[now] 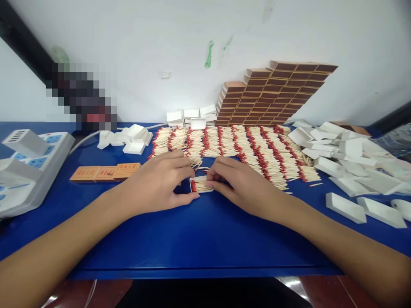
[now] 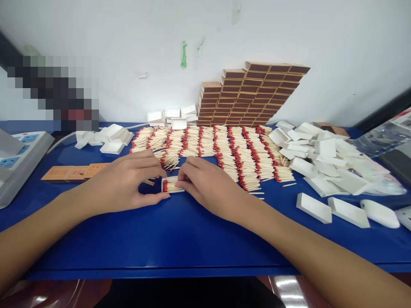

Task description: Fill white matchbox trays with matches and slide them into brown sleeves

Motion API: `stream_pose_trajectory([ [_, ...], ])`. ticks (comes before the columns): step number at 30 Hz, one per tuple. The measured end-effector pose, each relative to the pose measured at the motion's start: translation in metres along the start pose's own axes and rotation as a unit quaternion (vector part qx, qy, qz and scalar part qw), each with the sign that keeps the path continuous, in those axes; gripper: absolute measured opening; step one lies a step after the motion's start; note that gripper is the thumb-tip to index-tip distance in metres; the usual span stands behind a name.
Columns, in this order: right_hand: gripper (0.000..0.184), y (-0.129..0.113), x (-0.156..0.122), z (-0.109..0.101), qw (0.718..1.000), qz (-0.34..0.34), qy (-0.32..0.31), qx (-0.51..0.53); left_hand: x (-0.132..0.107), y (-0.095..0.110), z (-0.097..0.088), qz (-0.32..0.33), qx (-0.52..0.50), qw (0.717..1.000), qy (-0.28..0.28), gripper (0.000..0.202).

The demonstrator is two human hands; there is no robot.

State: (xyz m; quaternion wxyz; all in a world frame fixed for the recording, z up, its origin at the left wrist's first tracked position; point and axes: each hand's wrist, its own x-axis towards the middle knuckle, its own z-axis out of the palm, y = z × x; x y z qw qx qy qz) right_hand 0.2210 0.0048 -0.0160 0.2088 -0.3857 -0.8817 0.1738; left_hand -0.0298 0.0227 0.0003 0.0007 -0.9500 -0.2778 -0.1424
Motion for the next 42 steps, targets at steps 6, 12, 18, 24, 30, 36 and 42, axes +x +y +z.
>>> stream_pose_trajectory([
  [6,0.009,0.019,0.006,-0.005,0.998,0.019,0.054,-0.036,0.000,0.000,0.000,-0.001,-0.003,1.000,0.000,0.031],
  [12,0.014,0.028,0.008,-0.006,0.998,0.039,0.015,-0.055,-0.001,0.000,0.000,0.001,-0.002,1.000,-0.002,0.031],
  [18,0.010,0.011,0.006,-0.007,0.997,0.036,0.022,-0.061,-0.001,0.000,-0.001,-0.004,0.003,1.000,-0.008,0.032],
  [24,0.008,-0.011,0.001,-0.001,0.997,-0.029,0.022,-0.071,-0.001,0.000,0.000,-0.003,0.002,1.000,-0.005,0.032],
  [30,0.008,0.004,0.006,0.000,0.995,0.000,0.086,-0.043,0.000,0.000,0.000,0.000,-0.006,1.000,-0.004,0.031],
  [36,0.007,0.023,0.019,0.008,0.994,0.009,0.070,-0.079,0.001,0.001,-0.001,-0.002,-0.003,1.000,-0.006,0.032],
  [42,0.014,0.025,0.016,0.003,0.991,0.031,0.027,-0.129,0.001,0.001,-0.002,-0.006,-0.002,1.000,-0.012,0.032],
])
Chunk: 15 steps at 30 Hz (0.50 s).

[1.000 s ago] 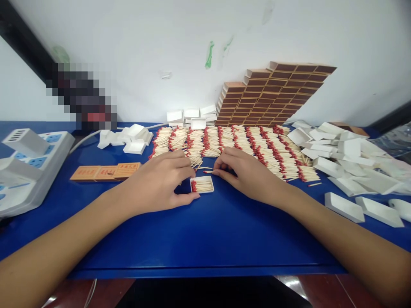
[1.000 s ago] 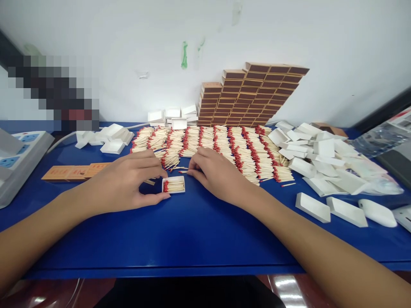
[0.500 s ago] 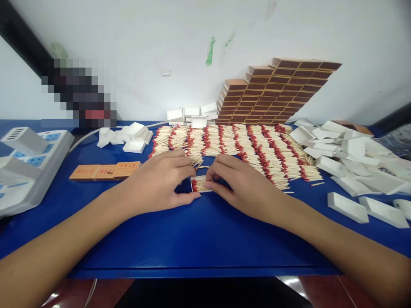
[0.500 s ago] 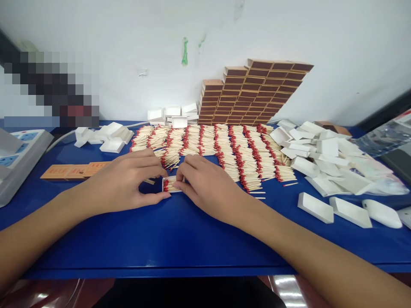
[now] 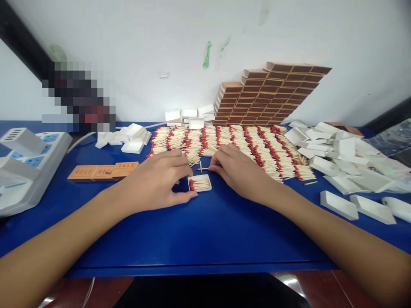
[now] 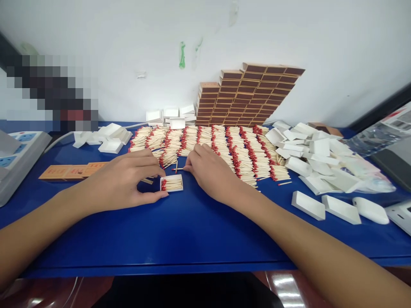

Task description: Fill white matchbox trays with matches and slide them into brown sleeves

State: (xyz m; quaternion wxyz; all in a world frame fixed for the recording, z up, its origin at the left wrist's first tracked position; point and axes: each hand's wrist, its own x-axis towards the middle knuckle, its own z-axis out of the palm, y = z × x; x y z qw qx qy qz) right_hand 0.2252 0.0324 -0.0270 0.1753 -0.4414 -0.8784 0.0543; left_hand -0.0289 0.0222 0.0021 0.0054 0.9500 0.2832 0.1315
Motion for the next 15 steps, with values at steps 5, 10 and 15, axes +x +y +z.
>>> stream_pose_trajectory([
  [5,0.013,0.007,-0.006,-0.014,0.999,-0.013,0.036,0.017,-0.001,0.000,0.001,-0.001,0.001,1.000,0.003,0.031],
  [10,0.015,-0.007,-0.010,-0.024,0.997,0.007,0.002,0.081,-0.001,-0.002,0.001,-0.002,-0.001,1.000,0.003,0.032],
  [15,0.011,-0.026,-0.015,-0.020,0.994,-0.012,-0.026,0.102,0.000,-0.001,0.001,-0.004,-0.001,1.000,-0.003,0.033],
])
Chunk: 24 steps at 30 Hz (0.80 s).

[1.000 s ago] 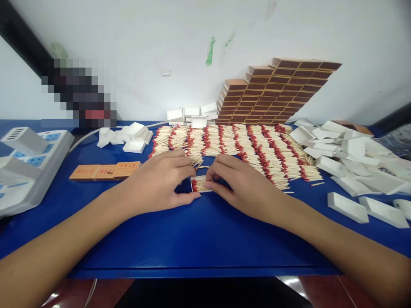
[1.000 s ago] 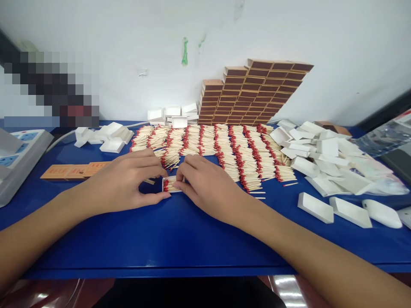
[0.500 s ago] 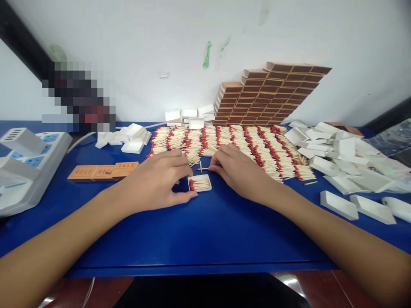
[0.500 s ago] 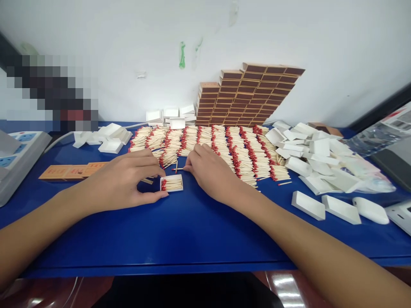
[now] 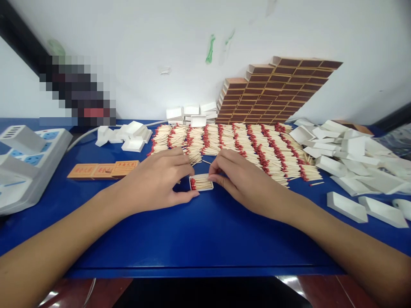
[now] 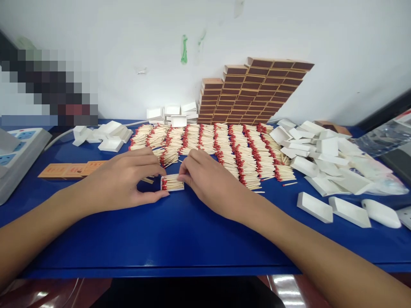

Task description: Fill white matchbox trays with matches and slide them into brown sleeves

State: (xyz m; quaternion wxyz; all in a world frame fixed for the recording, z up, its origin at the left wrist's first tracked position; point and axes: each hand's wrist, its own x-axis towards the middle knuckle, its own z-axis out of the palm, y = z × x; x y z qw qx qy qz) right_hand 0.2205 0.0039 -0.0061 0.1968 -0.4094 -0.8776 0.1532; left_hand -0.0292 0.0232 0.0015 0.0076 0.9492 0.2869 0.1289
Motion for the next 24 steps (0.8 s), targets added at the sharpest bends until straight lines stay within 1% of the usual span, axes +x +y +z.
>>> stream_pose_trajectory([
  [3,0.010,-0.0031,-0.0008,0.0059,1.000,-0.013,-0.008,-0.001,0.0001,0.0010,0.0006,0.003,-0.001,1.000,0.002,0.031],
  [5,0.011,-0.0029,-0.0010,0.0079,1.000,-0.013,-0.001,-0.002,0.0001,0.0013,0.0011,0.004,-0.002,1.000,0.002,0.029],
  [8,0.011,-0.0017,-0.0012,0.0083,1.000,-0.012,0.011,-0.004,0.0002,0.0009,0.0014,0.006,0.001,1.000,0.003,0.030],
  [16,0.009,0.0018,-0.0013,0.0074,0.999,-0.023,0.017,-0.017,0.0001,-0.0004,0.0014,0.006,-0.003,1.000,0.007,0.033],
  [24,0.010,0.0005,-0.0009,0.0092,1.000,0.008,-0.006,0.007,-0.0005,0.0002,0.0001,0.004,0.000,1.000,-0.001,0.032],
])
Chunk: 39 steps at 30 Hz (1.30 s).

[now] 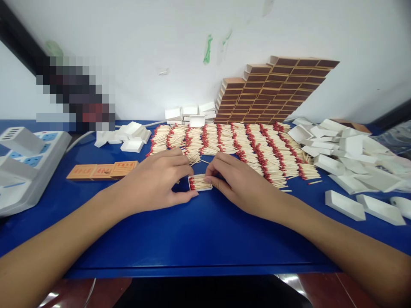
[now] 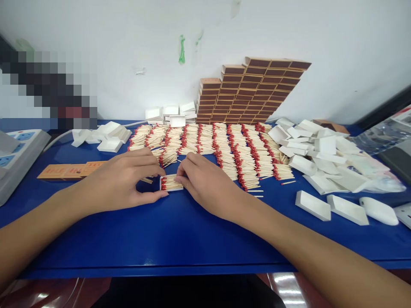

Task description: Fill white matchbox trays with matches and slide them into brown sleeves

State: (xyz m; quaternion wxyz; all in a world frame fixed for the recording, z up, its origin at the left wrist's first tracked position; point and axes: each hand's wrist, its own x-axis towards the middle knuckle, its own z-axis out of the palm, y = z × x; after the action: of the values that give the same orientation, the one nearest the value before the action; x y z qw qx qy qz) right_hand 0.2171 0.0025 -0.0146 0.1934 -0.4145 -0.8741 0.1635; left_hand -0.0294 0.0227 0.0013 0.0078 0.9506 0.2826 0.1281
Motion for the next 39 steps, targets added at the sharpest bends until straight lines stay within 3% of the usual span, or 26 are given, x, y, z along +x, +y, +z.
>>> stream_pose_trajectory([
  [19,0.013,0.003,-0.004,-0.004,1.000,0.006,-0.014,0.017,0.000,0.000,0.001,0.000,-0.001,1.000,0.007,0.032],
  [22,0.013,0.007,-0.001,-0.004,1.000,0.003,0.015,0.025,0.000,0.000,0.001,-0.001,-0.002,1.000,0.009,0.032],
  [26,0.007,0.022,0.007,0.001,0.994,0.025,0.096,-0.040,0.000,0.000,0.002,-0.001,-0.001,1.000,0.007,0.031],
  [28,0.010,0.030,0.011,0.004,0.992,0.027,0.107,-0.060,0.000,0.000,0.002,0.000,-0.002,1.000,0.007,0.031],
  [39,0.015,0.042,0.014,-0.003,0.994,0.007,0.067,-0.083,-0.001,0.000,0.001,-0.004,-0.003,1.000,0.007,0.031],
])
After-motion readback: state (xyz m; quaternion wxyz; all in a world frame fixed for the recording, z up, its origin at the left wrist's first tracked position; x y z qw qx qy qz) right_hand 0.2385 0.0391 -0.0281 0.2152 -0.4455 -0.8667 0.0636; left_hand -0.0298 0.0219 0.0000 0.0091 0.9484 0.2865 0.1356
